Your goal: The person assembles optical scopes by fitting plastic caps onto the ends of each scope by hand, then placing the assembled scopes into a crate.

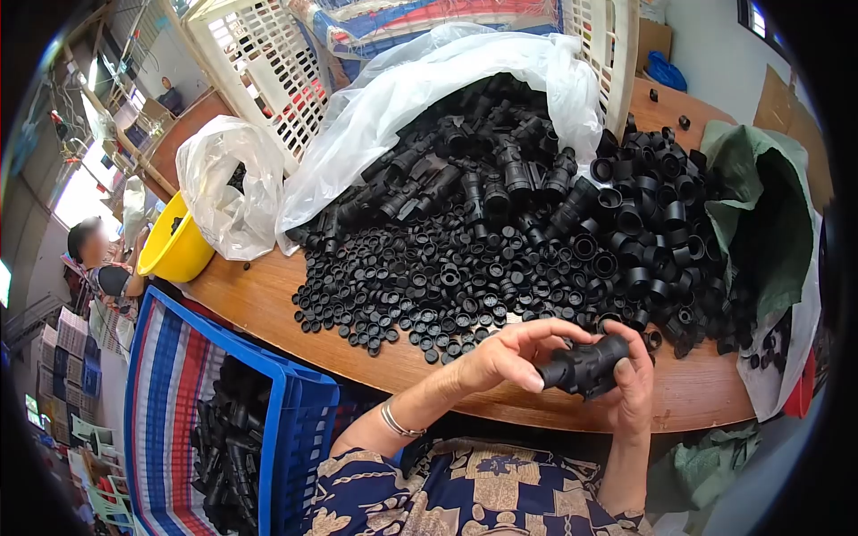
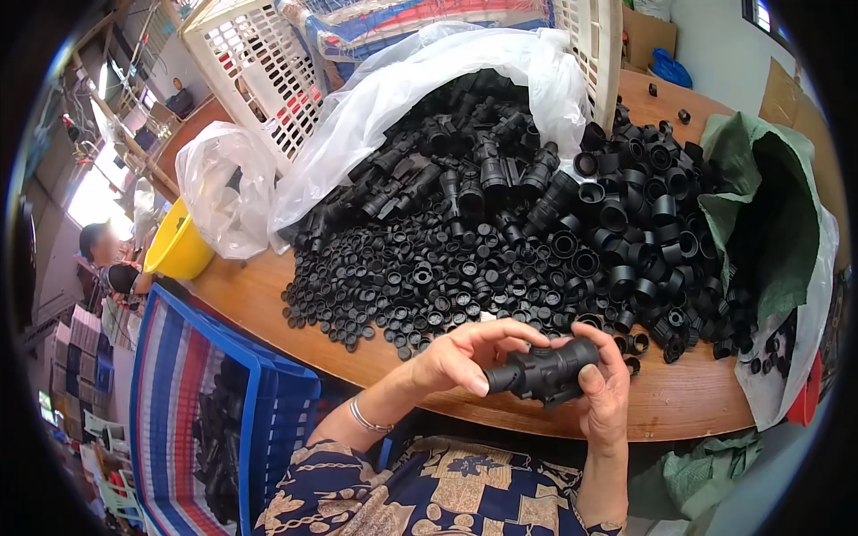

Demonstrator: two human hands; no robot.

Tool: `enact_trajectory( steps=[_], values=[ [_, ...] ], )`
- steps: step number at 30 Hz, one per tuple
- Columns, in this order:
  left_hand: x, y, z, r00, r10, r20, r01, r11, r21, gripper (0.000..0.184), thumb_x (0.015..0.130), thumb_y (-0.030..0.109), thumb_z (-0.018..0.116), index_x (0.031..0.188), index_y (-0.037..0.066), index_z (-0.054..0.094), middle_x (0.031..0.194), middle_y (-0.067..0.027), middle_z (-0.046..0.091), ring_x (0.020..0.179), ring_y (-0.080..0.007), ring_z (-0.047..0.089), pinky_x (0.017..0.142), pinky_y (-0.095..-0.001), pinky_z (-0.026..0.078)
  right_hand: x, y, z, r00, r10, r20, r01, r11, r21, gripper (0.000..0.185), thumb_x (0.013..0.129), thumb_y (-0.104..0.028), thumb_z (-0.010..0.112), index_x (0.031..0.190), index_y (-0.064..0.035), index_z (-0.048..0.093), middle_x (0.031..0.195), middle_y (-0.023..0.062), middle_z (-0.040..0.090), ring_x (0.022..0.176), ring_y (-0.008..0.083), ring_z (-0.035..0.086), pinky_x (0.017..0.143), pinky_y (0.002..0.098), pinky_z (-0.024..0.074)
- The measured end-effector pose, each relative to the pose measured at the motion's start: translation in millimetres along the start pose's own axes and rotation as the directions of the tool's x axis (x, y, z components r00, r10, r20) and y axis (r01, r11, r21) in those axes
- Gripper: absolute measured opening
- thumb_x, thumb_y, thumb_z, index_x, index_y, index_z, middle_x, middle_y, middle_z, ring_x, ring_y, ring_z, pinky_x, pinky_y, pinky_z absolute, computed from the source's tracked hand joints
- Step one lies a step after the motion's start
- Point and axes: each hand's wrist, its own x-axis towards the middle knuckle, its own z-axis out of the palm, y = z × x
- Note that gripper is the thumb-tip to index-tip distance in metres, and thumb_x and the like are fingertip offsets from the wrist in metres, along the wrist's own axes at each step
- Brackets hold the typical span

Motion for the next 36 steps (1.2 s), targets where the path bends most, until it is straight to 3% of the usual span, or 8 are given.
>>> enact_trajectory(
  steps=[5,10,12,17,26,30,32,36],
  values=[
    [0.7,-17.5,6.8,0.994,0.040,-0.098,-0.058,0.980,-0.189,0.106,0.066,0.032,0.084,0.153,0.001,0.032,0.139,-0.0179,0.053,0.125,-0.0257,0.056,0.107,-0.0375,0.044,-3.9,1.2,-2.1,0.988,-0.082,-0.128,0.088,0.995,0.044,0.071,0.084,-0.040,0.081,0.135,-0.0016,0.050,0.122,0.0146,0.062,0.108,0.0203,0.063,0.095,0.0334,0.0524],
    [4.4,-58.9,14.1,0.987,0.085,-0.136,-0.097,0.992,-0.084,0.103,0.074,0.037,0.085,0.155,0.011,0.028,0.146,-0.0159,0.045,0.132,-0.0296,0.049,0.111,-0.0442,0.042,-9.8,1.1,12.7,0.923,-0.305,-0.234,0.282,0.951,-0.126,0.068,0.086,-0.040,0.080,0.132,-0.0030,0.048,0.125,0.0138,0.058,0.112,0.0207,0.058,0.099,0.0341,0.0465],
    [6.9,-61.5,24.9,0.981,0.127,-0.150,-0.137,0.988,-0.063,0.102,0.075,0.039,0.085,0.154,0.009,0.029,0.145,-0.0151,0.046,0.132,-0.0288,0.048,0.111,-0.0438,0.042,-17.3,8.7,14.1,0.900,-0.414,-0.140,0.333,0.857,-0.394,0.065,0.087,-0.036,0.079,0.132,-0.0019,0.045,0.127,0.0153,0.056,0.114,0.0213,0.054,0.103,0.0354,0.0412],
    [2.5,-61.7,29.3,0.967,0.077,-0.244,-0.093,0.994,-0.057,0.094,0.088,0.039,0.075,0.157,0.005,0.020,0.143,-0.0125,0.046,0.134,-0.0239,0.046,0.111,-0.0423,0.042,-28.0,26.7,14.3,0.824,-0.564,-0.048,0.465,0.722,-0.512,0.060,0.086,-0.025,0.081,0.127,-0.0037,0.044,0.128,0.0202,0.053,0.120,0.0270,0.051,0.105,0.0396,0.0400],
    [4.4,-66.9,43.6,0.914,0.137,-0.382,-0.196,0.973,-0.119,0.095,0.081,0.023,0.079,0.157,0.006,0.024,0.142,-0.0110,0.049,0.129,-0.0214,0.050,0.112,-0.0361,0.039,-29.4,29.9,27.7,0.693,-0.628,0.354,0.643,0.317,-0.697,0.042,0.084,-0.024,0.082,0.111,-0.0046,0.056,0.117,0.0188,0.062,0.105,0.0374,0.063,0.094,0.0515,0.0525],
    [1.5,-59.2,31.8,0.897,0.119,-0.426,-0.216,0.959,-0.186,0.077,0.081,0.012,0.078,0.147,0.002,0.041,0.130,-0.0138,0.062,0.116,-0.0243,0.063,0.104,-0.0388,0.050,-27.5,16.5,26.2,0.725,-0.571,0.387,0.652,0.385,-0.654,0.027,0.087,-0.020,0.077,0.102,-0.0051,0.060,0.109,0.0148,0.069,0.100,0.0338,0.067,0.100,0.0554,0.0475],
    [-4.8,-55.2,29.2,0.890,0.131,-0.437,-0.207,0.969,-0.132,0.077,0.076,0.012,0.080,0.144,0.000,0.046,0.128,-0.0138,0.064,0.114,-0.0244,0.065,0.102,-0.0381,0.051,-22.3,13.2,22.8,0.747,-0.592,0.303,0.620,0.455,-0.639,0.016,0.085,0.000,0.068,0.100,-0.0019,0.061,0.107,0.0161,0.069,0.099,0.0337,0.067,0.101,0.0537,0.0467],
    [-9.6,-53.3,29.3,0.914,0.063,-0.400,-0.133,0.980,-0.149,0.082,0.065,0.019,0.085,0.137,-0.004,0.052,0.115,-0.0200,0.068,0.104,-0.0287,0.068,0.095,-0.0385,0.055,-7.8,4.7,20.1,0.928,-0.371,0.009,0.332,0.818,-0.470,0.030,0.090,-0.002,0.062,0.120,0.0035,0.061,0.117,0.0170,0.066,0.111,0.0259,0.062,0.099,0.0369,0.0484]
  ],
)
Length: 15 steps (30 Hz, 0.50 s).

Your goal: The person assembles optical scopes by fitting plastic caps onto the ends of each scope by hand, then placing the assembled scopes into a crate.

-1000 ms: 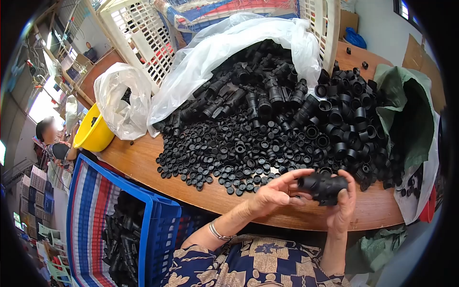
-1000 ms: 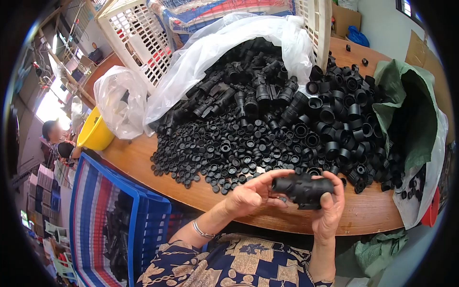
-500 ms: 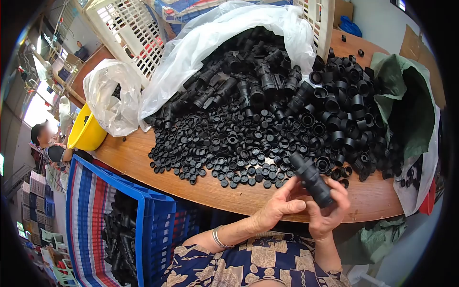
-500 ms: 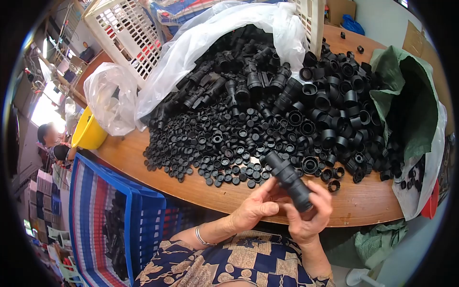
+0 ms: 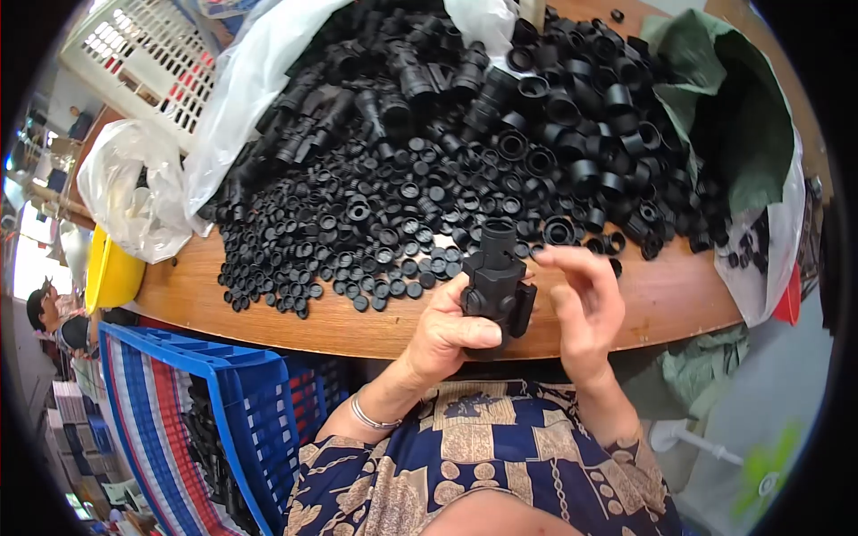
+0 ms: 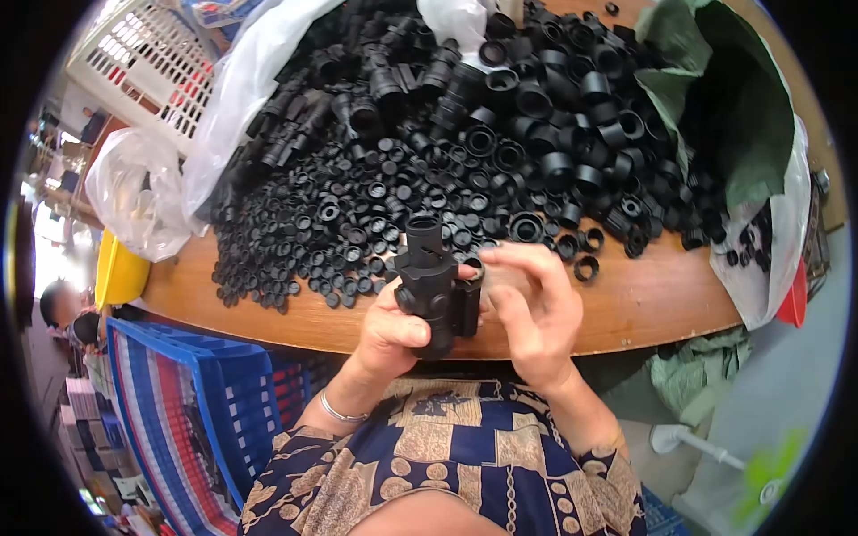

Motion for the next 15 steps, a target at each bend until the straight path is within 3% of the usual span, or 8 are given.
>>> enact_trajectory(
  steps=[2,4,7,10,14,15],
  values=[
    [0.4,-1.1,-0.2,0.997,-0.056,0.052,0.057,0.998,-0.013,0.082,0.062,0.021,0.086,0.134,-0.005,0.054,0.110,-0.0201,0.069,0.099,-0.0299,0.069,0.091,-0.0393,0.056,15.8,-20.7,7.4,0.967,0.246,0.061,-0.253,0.915,0.315,0.037,0.094,-0.008,0.062,0.129,0.0047,0.057,0.118,0.0140,0.065,0.113,0.0216,0.062,0.098,0.0346,0.0488],
    [0.3,-3.5,-0.5,0.993,-0.095,0.069,0.098,0.994,-0.039,0.082,0.060,0.023,0.086,0.131,-0.006,0.055,0.107,-0.0203,0.069,0.095,-0.0310,0.070,0.086,-0.0396,0.058,22.2,-11.8,-1.5,0.917,0.294,0.270,-0.379,0.853,0.359,0.043,0.096,-0.013,0.063,0.134,0.0048,0.054,0.120,0.0125,0.066,0.114,0.0191,0.062,0.099,0.0331,0.0487],
    [3.9,-5.7,-4.9,0.992,-0.105,0.064,0.110,0.992,-0.066,0.081,0.057,0.026,0.085,0.125,-0.007,0.056,0.101,-0.0212,0.068,0.085,-0.0323,0.070,0.074,-0.0389,0.060,23.0,-5.4,1.7,0.912,0.257,0.320,-0.381,0.817,0.432,0.044,0.095,-0.018,0.068,0.132,0.0031,0.056,0.121,0.0119,0.066,0.112,0.0180,0.063,0.101,0.0344,0.0487],
    [6.4,1.2,-9.2,0.970,-0.168,0.173,0.177,0.984,-0.035,0.071,0.061,0.023,0.082,0.124,0.000,0.060,0.104,-0.0063,0.068,0.089,-0.0152,0.066,0.080,-0.0279,0.055,24.4,-3.4,2.6,0.902,0.271,0.338,-0.410,0.783,0.467,0.050,0.093,-0.026,0.072,0.130,0.0045,0.057,0.119,0.0153,0.068,0.109,0.0213,0.066,0.098,0.0352,0.0516],
    [6.0,8.6,-4.0,0.957,-0.243,0.157,0.240,0.970,0.039,0.068,0.062,0.026,0.085,0.121,0.001,0.063,0.100,-0.0031,0.066,0.089,-0.0128,0.062,0.080,-0.0258,0.050,28.1,-2.7,0.5,0.885,0.304,0.354,-0.450,0.754,0.478,0.050,0.090,-0.029,0.076,0.124,0.0045,0.061,0.116,0.0178,0.069,0.106,0.0233,0.068,0.096,0.0359,0.0536],
    [5.1,9.1,-4.4,0.975,-0.190,0.116,0.174,0.975,0.138,0.066,0.062,0.025,0.086,0.120,0.001,0.064,0.100,-0.0020,0.065,0.089,-0.0118,0.061,0.081,-0.0252,0.049,28.8,-4.6,1.3,0.895,0.307,0.323,-0.435,0.758,0.486,0.047,0.088,-0.026,0.078,0.121,0.0034,0.063,0.114,0.0170,0.069,0.104,0.0225,0.069,0.096,0.0358,0.0537]
  ],
)
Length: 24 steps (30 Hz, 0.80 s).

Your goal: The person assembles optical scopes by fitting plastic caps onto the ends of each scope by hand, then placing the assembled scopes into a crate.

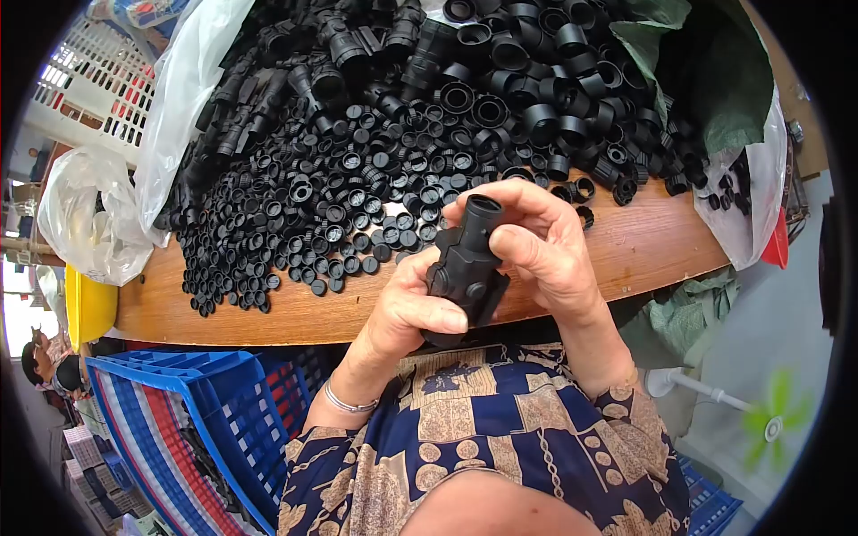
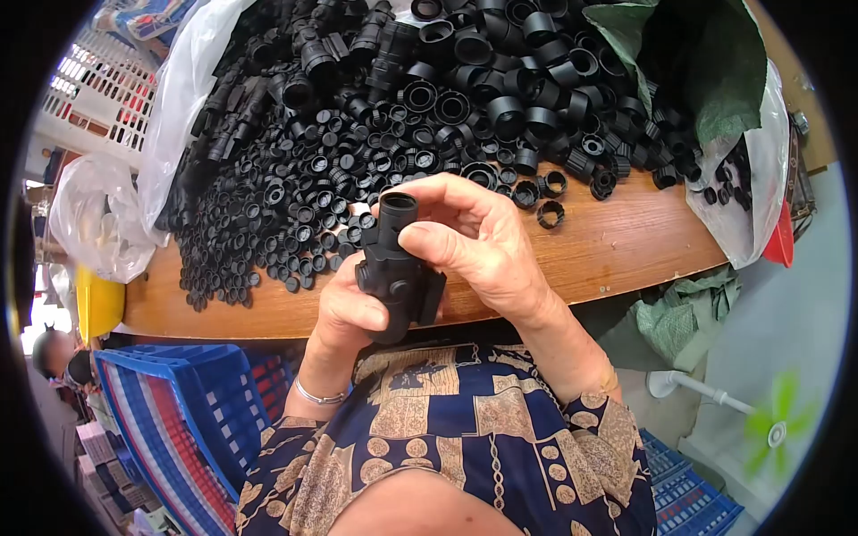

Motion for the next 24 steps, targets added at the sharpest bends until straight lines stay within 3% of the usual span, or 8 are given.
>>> enact_trajectory(
  steps=[2,6,9,10,14,17,21,24],
  values=[
    [-1.8,-0.4,-0.2,0.991,0.112,-0.079,-0.093,0.972,0.215,0.063,0.064,0.023,0.087,0.119,0.002,0.065,0.099,0.0003,0.063,0.089,-0.0100,0.057,0.081,-0.0242,0.046,0.2,-1.2,-3.7,1.000,0.001,-0.012,-0.001,0.999,-0.052,0.047,0.086,-0.025,0.079,0.121,0.0027,0.063,0.113,0.0161,0.070,0.104,0.0218,0.069,0.096,0.0357,0.0538],
    [-4.4,6.0,14.0,0.969,0.201,-0.145,-0.140,0.927,0.349,0.064,0.064,0.022,0.087,0.120,0.000,0.065,0.101,-0.0011,0.064,0.090,-0.0115,0.059,0.082,-0.0252,0.047,0.8,-2.1,-4.5,1.000,0.003,0.007,-0.003,0.999,-0.047,0.050,0.083,-0.021,0.081,0.123,0.0015,0.062,0.108,0.0144,0.071,0.101,0.0201,0.069,0.095,0.0342,0.0541],
    [-3.1,7.8,-0.2,0.991,-0.122,0.060,0.126,0.989,-0.082,0.070,0.061,0.024,0.085,0.122,-0.003,0.063,0.106,-0.0086,0.068,0.089,-0.0169,0.067,0.082,-0.0281,0.053,-0.8,-4.9,-8.8,0.999,0.036,0.024,-0.034,0.997,-0.063,0.048,0.083,-0.016,0.080,0.124,0.0006,0.062,0.107,0.0111,0.071,0.098,0.0162,0.068,0.089,0.0297,0.0545],
    [-0.8,-0.8,-6.0,0.992,-0.098,0.085,0.108,0.987,-0.117,0.076,0.058,0.024,0.082,0.124,-0.007,0.060,0.111,-0.0177,0.068,0.090,-0.0261,0.071,0.082,-0.0344,0.059,-1.0,-4.8,-6.3,0.999,0.028,0.027,-0.027,0.998,-0.057,0.044,0.085,-0.012,0.078,0.124,-0.0003,0.062,0.106,0.0079,0.070,0.095,0.0126,0.066,0.085,0.0265,0.0540],
    [4.2,-12.6,-8.3,0.978,-0.074,0.197,0.134,0.942,-0.308,0.080,0.058,0.021,0.080,0.128,-0.011,0.055,0.115,-0.0241,0.065,0.095,-0.0381,0.071,0.081,-0.0458,0.062,-3.9,-1.8,-11.0,0.998,0.033,0.057,-0.029,0.998,-0.058,0.041,0.085,-0.008,0.078,0.123,-0.0010,0.063,0.103,0.0033,0.068,0.094,0.0091,0.064,0.083,0.0238,0.0532],
    [4.5,-18.5,-12.9,0.965,-0.107,0.239,0.189,0.917,-0.350,0.082,0.058,0.020,0.081,0.129,-0.011,0.054,0.119,-0.0251,0.063,0.095,-0.0399,0.070,0.080,-0.0478,0.062,-6.2,-1.3,-13.5,0.997,0.018,0.077,-0.015,0.999,-0.033,0.040,0.084,-0.008,0.079,0.120,-0.0009,0.064,0.105,0.0032,0.066,0.095,0.0096,0.064,0.085,0.0244,0.0528],
    [4.0,-13.3,-2.9,0.985,-0.147,0.086,0.153,0.986,-0.073,0.073,0.057,0.023,0.079,0.121,-0.007,0.061,0.103,-0.0191,0.070,0.089,-0.0279,0.071,0.083,-0.0356,0.059,-9.7,5.2,-17.1,0.999,0.009,0.034,-0.009,1.000,-0.002,0.041,0.083,-0.012,0.081,0.118,0.0003,0.062,0.108,0.0054,0.065,0.099,0.0138,0.065,0.090,0.0285,0.0535],
    [3.1,-11.8,5.2,0.987,-0.154,0.044,0.157,0.985,-0.076,0.070,0.057,0.025,0.080,0.117,-0.006,0.063,0.098,-0.0167,0.072,0.087,-0.0237,0.071,0.082,-0.0320,0.057,-12.8,5.2,-19.4,0.998,0.058,-0.005,-0.058,0.998,0.015,0.048,0.080,-0.017,0.084,0.118,0.0024,0.061,0.110,0.0088,0.065,0.105,0.0194,0.067,0.094,0.0342,0.0549]
  ],
)
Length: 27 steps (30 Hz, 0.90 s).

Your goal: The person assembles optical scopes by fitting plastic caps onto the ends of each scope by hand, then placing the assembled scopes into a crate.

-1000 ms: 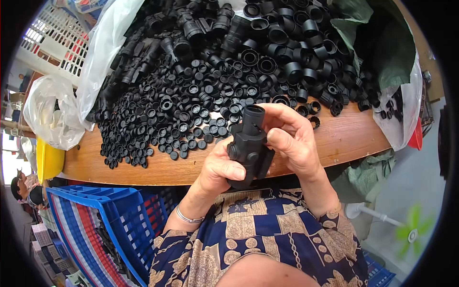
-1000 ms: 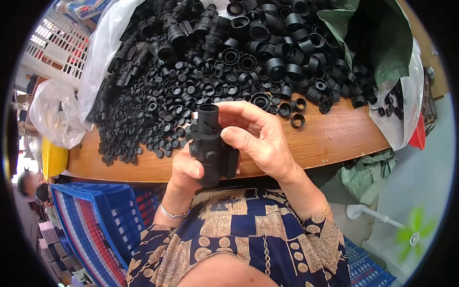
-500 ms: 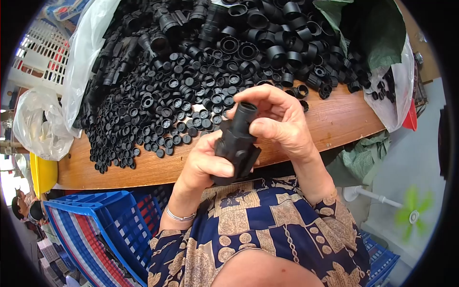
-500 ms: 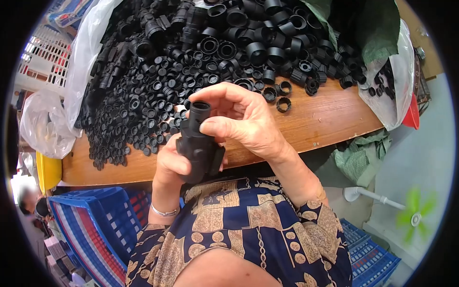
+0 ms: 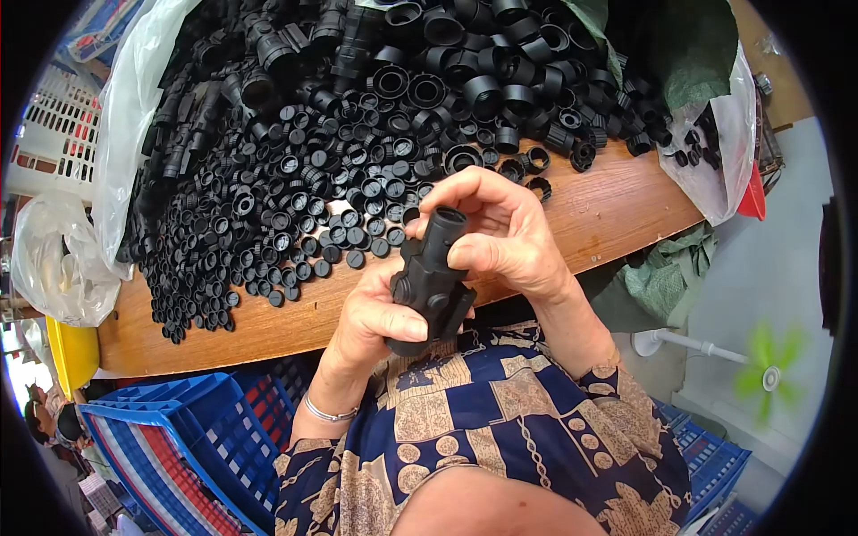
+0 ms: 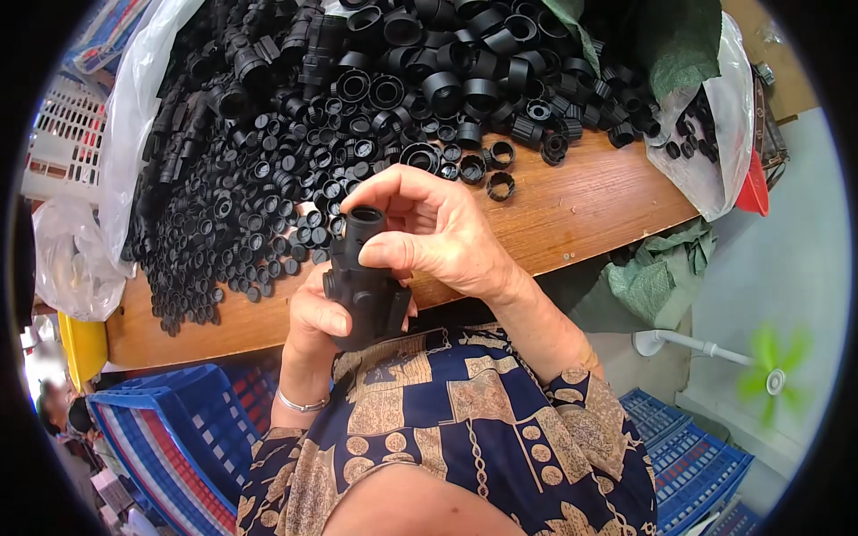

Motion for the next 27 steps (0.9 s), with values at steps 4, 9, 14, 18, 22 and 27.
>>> enact_trajectory(
  steps=[4,9,14,18,22,27],
  values=[
    [1.6,-8.5,-3.1,0.994,-0.047,0.100,0.063,0.983,-0.170,0.070,0.060,0.028,0.083,0.118,-0.006,0.063,0.100,-0.0169,0.071,0.085,-0.0234,0.071,0.082,-0.0329,0.057,-4.3,-0.3,3.2,0.998,-0.062,0.011,0.062,0.998,0.001,0.043,0.085,-0.008,0.077,0.123,-0.0011,0.058,0.110,0.0058,0.062,0.100,0.0120,0.061,0.086,0.0260,0.0527],
    [2.5,-7.2,5.1,0.997,0.055,-0.050,-0.054,0.999,0.003,0.063,0.064,0.019,0.082,0.120,-0.004,0.063,0.102,-0.0160,0.072,0.086,-0.0240,0.071,0.081,-0.0340,0.058,-6.8,4.6,-3.8,0.997,-0.057,-0.049,0.057,0.998,-0.014,0.043,0.086,-0.007,0.076,0.124,-0.0013,0.056,0.111,0.0059,0.062,0.103,0.0127,0.060,0.090,0.0271,0.0505],
    [3.8,-12.5,-3.8,0.996,-0.079,0.052,0.088,0.975,-0.206,0.067,0.062,0.021,0.083,0.119,-0.007,0.062,0.100,-0.0209,0.071,0.084,-0.0284,0.072,0.079,-0.0373,0.059,-12.4,10.2,-3.5,0.998,-0.046,-0.031,0.046,0.999,-0.010,0.042,0.088,-0.005,0.074,0.125,-0.0032,0.054,0.114,0.0062,0.061,0.101,0.0099,0.059,0.075,0.0220,0.0519],
    [5.5,-17.7,-13.5,0.987,-0.142,0.075,0.154,0.971,-0.183,0.074,0.058,0.026,0.085,0.119,-0.009,0.061,0.098,-0.0227,0.071,0.084,-0.0298,0.072,0.079,-0.0368,0.060,-23.2,14.0,-4.1,0.995,0.068,-0.078,-0.066,0.998,0.025,0.044,0.085,-0.008,0.075,0.123,0.0004,0.056,0.111,0.0113,0.064,0.106,0.0177,0.062,0.096,0.0325,0.0489],
    [5.8,-15.9,-12.0,0.989,-0.148,0.012,0.149,0.982,-0.120,0.074,0.056,0.023,0.084,0.120,-0.007,0.061,0.101,-0.0214,0.071,0.086,-0.0293,0.072,0.080,-0.0365,0.060,-29.0,18.4,-8.9,0.995,0.034,-0.097,-0.033,0.999,0.008,0.039,0.088,-0.007,0.073,0.124,-0.0011,0.057,0.110,0.0091,0.064,0.101,0.0150,0.062,0.087,0.0291,0.0507],
    [7.7,-5.1,0.0,0.990,-0.138,-0.039,0.133,0.986,-0.104,0.069,0.059,0.014,0.083,0.121,-0.006,0.061,0.109,-0.0202,0.069,0.089,-0.0280,0.072,0.083,-0.0367,0.060,-39.6,19.8,-27.1,0.933,-0.275,-0.234,0.177,0.913,-0.368,0.024,0.091,-0.007,0.071,0.113,-0.0024,0.063,0.107,0.0052,0.064,0.093,0.0110,0.062,0.078,0.0255,0.0521]
  ],
)
